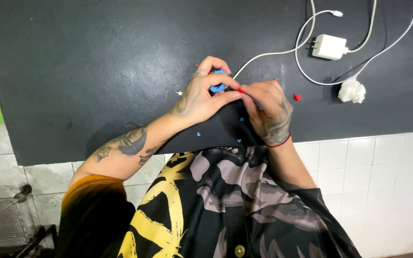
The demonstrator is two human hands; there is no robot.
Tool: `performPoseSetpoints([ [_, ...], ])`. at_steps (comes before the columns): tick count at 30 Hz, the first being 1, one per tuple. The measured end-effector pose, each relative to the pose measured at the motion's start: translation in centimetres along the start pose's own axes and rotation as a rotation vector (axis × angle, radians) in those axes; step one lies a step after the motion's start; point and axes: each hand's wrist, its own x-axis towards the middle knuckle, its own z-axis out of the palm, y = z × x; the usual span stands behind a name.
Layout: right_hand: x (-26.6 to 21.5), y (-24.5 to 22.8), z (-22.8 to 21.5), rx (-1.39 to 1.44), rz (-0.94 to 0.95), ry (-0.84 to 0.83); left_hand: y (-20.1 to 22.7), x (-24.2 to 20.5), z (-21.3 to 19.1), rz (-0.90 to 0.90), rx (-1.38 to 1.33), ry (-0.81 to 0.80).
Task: Assembling a small toy structure using tiny interlocking plastic blocks on a table.
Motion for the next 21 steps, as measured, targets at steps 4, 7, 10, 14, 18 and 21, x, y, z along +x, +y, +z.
performPoseSetpoints([
  [4, 0.0, -0.3, 0.4, -0.034, -0.021, 0.006, -1.2, 0.1, -0.1, 0.021, 0.09, -0.002],
  [7, -0.8, 0.2, 0.5, -0.011, -0.019, 0.027, -0.7, 0.0, -0.1, -0.035, 0.035, -0.023],
  [10, -0.6, -0.1, 0.4, 0.082, 0.072, 0.049, 0.5, 0.1, -0.3, -0.036, 0.081, -0.024],
  [14, -0.9, 0.6, 0.2, 0.039, 0.089, 0.064, 1.2, 0.0, 0.0, 0.046, 0.203, -0.053],
  [18, -1.5, 0.0, 0.5, 0.037, 0.091, 0.067, 0.1, -0.3, 0.5, -0.022, 0.192, -0.025],
  [21, -1.3, -0.2, 0.5, 0.139, 0.172, 0.102, 1.0, -0.2, 0.2, -0.124, 0.17, 0.001],
])
